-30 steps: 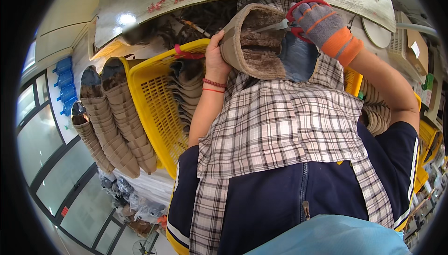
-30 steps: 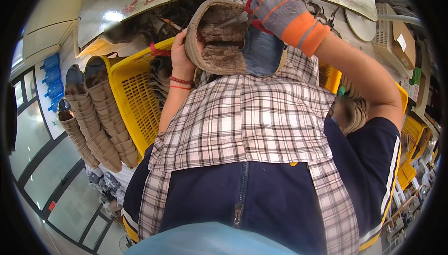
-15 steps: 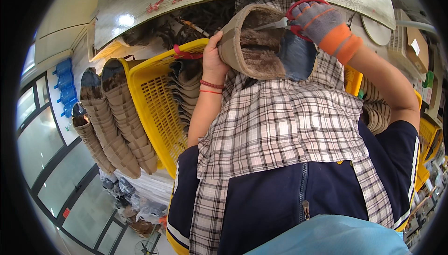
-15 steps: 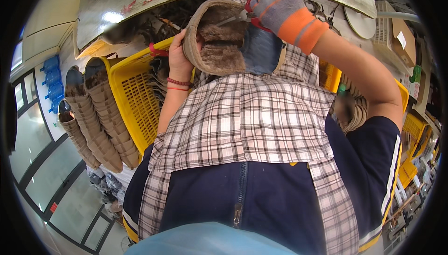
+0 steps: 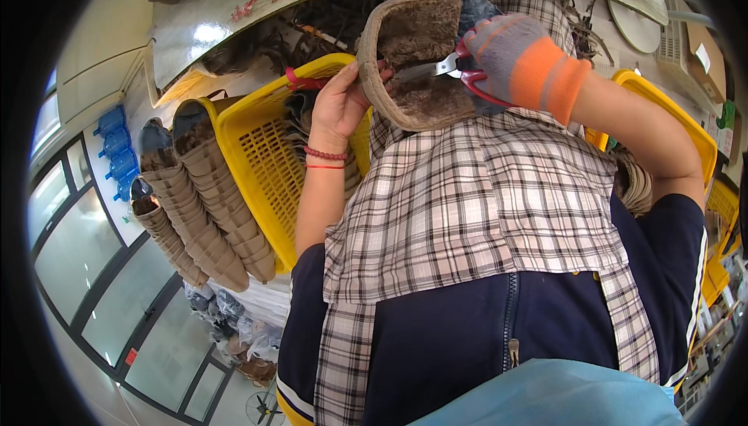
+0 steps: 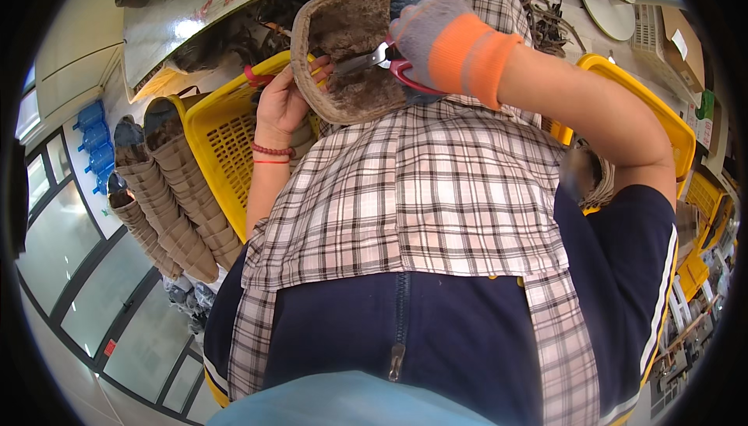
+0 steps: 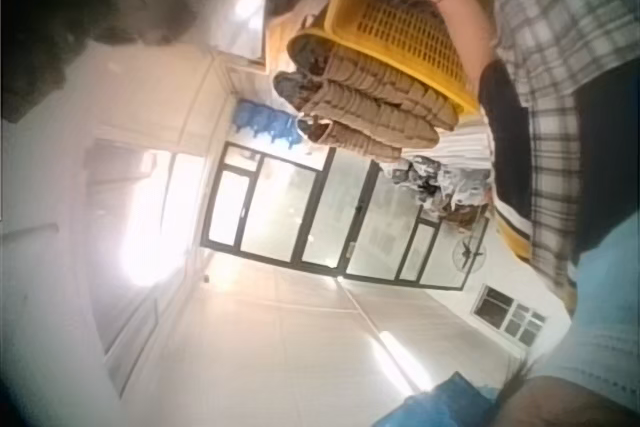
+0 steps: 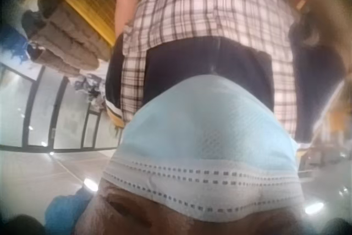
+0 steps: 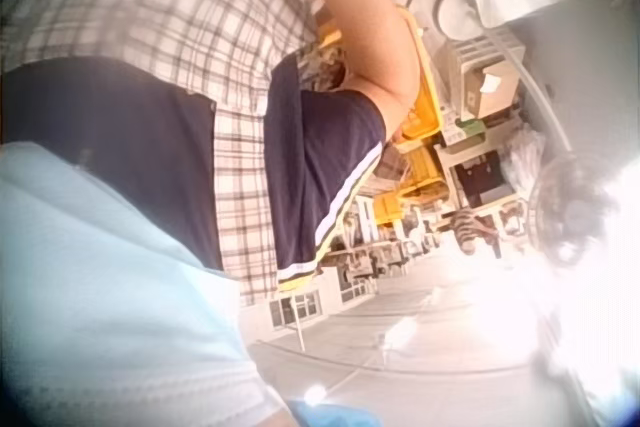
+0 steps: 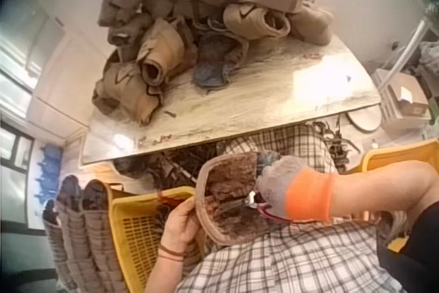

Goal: The person uses scissors to trim the inner lining of a boot. They repeatedly pick up boots from a yellow basket, trim the interior, and place them on a table.

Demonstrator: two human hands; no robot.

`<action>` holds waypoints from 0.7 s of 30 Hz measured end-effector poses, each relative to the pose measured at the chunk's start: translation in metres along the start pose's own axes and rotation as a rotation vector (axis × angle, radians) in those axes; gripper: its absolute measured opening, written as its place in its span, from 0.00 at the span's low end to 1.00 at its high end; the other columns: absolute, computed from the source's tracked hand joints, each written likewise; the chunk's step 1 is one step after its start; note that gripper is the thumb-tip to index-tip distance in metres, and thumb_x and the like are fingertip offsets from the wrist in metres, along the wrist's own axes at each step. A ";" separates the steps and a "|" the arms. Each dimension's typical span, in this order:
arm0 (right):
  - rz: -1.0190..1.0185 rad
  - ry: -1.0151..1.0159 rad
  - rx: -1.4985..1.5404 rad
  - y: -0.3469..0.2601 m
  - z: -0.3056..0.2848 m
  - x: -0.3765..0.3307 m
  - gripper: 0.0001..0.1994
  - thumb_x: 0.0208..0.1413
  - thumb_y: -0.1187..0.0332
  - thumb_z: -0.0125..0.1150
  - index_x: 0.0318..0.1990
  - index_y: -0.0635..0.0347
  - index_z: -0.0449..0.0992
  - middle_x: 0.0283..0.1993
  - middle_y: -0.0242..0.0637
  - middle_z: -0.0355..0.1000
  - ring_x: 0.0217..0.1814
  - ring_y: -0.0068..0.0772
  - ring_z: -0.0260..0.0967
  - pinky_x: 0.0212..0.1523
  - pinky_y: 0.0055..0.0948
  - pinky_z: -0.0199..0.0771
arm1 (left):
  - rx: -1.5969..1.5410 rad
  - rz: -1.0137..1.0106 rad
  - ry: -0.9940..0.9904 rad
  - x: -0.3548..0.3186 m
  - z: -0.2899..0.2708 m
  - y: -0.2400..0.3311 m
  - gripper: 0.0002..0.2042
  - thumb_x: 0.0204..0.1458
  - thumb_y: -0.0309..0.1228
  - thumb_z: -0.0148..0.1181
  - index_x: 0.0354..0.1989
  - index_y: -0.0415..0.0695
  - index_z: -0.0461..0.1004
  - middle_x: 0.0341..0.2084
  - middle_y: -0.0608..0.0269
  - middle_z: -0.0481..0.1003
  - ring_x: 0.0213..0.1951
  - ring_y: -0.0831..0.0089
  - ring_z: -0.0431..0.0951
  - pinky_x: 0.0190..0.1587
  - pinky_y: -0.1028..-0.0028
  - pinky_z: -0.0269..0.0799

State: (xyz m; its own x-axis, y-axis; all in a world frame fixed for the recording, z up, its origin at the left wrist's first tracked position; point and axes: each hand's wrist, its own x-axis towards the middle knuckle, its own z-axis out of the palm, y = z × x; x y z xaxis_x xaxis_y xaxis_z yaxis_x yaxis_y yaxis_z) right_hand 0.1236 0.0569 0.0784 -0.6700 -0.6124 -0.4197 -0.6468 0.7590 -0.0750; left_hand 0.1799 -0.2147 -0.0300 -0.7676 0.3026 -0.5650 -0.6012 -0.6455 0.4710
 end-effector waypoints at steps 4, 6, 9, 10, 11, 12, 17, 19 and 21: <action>-0.032 0.051 -0.091 -0.004 0.000 0.011 0.07 0.44 0.65 0.61 0.32 0.53 0.79 0.30 0.35 0.75 0.32 0.34 0.75 0.31 0.31 0.74 | 0.012 0.024 -0.014 0.001 -0.004 -0.002 0.19 0.60 0.35 0.43 0.54 0.33 0.62 0.54 0.41 0.63 0.54 0.52 0.66 0.49 0.59 0.70; -0.040 0.027 -0.095 -0.006 -0.001 0.015 0.06 0.43 0.66 0.62 0.30 0.53 0.80 0.29 0.36 0.75 0.32 0.33 0.75 0.32 0.30 0.75 | 0.020 0.029 -0.018 0.001 -0.003 -0.003 0.19 0.60 0.34 0.43 0.54 0.33 0.62 0.54 0.41 0.63 0.54 0.52 0.66 0.49 0.59 0.70; -0.056 -0.066 -0.178 -0.013 -0.015 0.018 0.07 0.41 0.67 0.63 0.30 0.53 0.80 0.29 0.35 0.76 0.33 0.33 0.75 0.31 0.29 0.74 | 0.025 0.033 -0.021 0.000 -0.004 -0.004 0.19 0.60 0.34 0.43 0.54 0.34 0.62 0.54 0.41 0.63 0.54 0.51 0.66 0.48 0.59 0.70; -0.054 -0.089 -0.187 -0.013 -0.016 0.019 0.07 0.41 0.67 0.63 0.30 0.53 0.79 0.29 0.35 0.76 0.32 0.33 0.75 0.32 0.30 0.74 | 0.029 0.034 -0.025 0.001 -0.004 -0.003 0.19 0.60 0.34 0.43 0.54 0.34 0.62 0.54 0.41 0.63 0.54 0.51 0.66 0.48 0.59 0.71; -0.052 -0.112 -0.196 -0.013 -0.017 0.020 0.06 0.40 0.66 0.64 0.29 0.53 0.79 0.28 0.35 0.75 0.32 0.33 0.75 0.33 0.31 0.74 | 0.033 0.036 -0.033 0.002 -0.002 -0.003 0.19 0.60 0.34 0.43 0.54 0.34 0.62 0.54 0.41 0.63 0.54 0.51 0.66 0.48 0.59 0.71; -0.049 -0.135 -0.205 -0.013 -0.018 0.021 0.06 0.40 0.66 0.64 0.28 0.53 0.79 0.28 0.36 0.75 0.32 0.33 0.75 0.34 0.32 0.74 | 0.038 0.038 -0.041 0.002 -0.001 -0.002 0.19 0.60 0.34 0.43 0.54 0.34 0.62 0.54 0.42 0.63 0.54 0.51 0.66 0.48 0.59 0.71; -0.060 0.145 -0.024 0.016 -0.008 0.005 0.19 0.32 0.55 0.71 0.32 0.55 0.77 0.31 0.37 0.75 0.33 0.38 0.74 0.40 0.34 0.72 | 0.006 0.057 -0.021 0.000 0.002 -0.004 0.18 0.60 0.34 0.44 0.52 0.34 0.65 0.53 0.42 0.65 0.53 0.52 0.68 0.48 0.60 0.70; 0.010 0.234 0.053 0.036 -0.004 -0.010 0.30 0.28 0.47 0.73 0.38 0.57 0.75 0.33 0.38 0.75 0.35 0.37 0.73 0.39 0.32 0.71 | -0.002 0.065 -0.028 -0.002 0.003 -0.004 0.17 0.60 0.34 0.44 0.51 0.35 0.66 0.51 0.44 0.67 0.51 0.55 0.69 0.49 0.62 0.69; 0.197 0.210 0.466 0.033 -0.006 -0.027 0.30 0.32 0.46 0.71 0.39 0.58 0.75 0.33 0.39 0.75 0.35 0.37 0.73 0.38 0.30 0.71 | -0.006 0.111 -0.042 -0.001 -0.008 -0.008 0.16 0.59 0.34 0.45 0.50 0.35 0.67 0.48 0.48 0.70 0.49 0.60 0.71 0.50 0.64 0.69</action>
State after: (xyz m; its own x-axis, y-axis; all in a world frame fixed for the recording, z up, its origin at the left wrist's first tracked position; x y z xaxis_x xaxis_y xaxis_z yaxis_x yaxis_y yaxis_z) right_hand 0.1181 0.0968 0.0925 -0.8514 -0.4435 -0.2801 -0.3039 0.8523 -0.4258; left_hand 0.1878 -0.2152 -0.0386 -0.8382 0.2580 -0.4805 -0.5106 -0.6808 0.5251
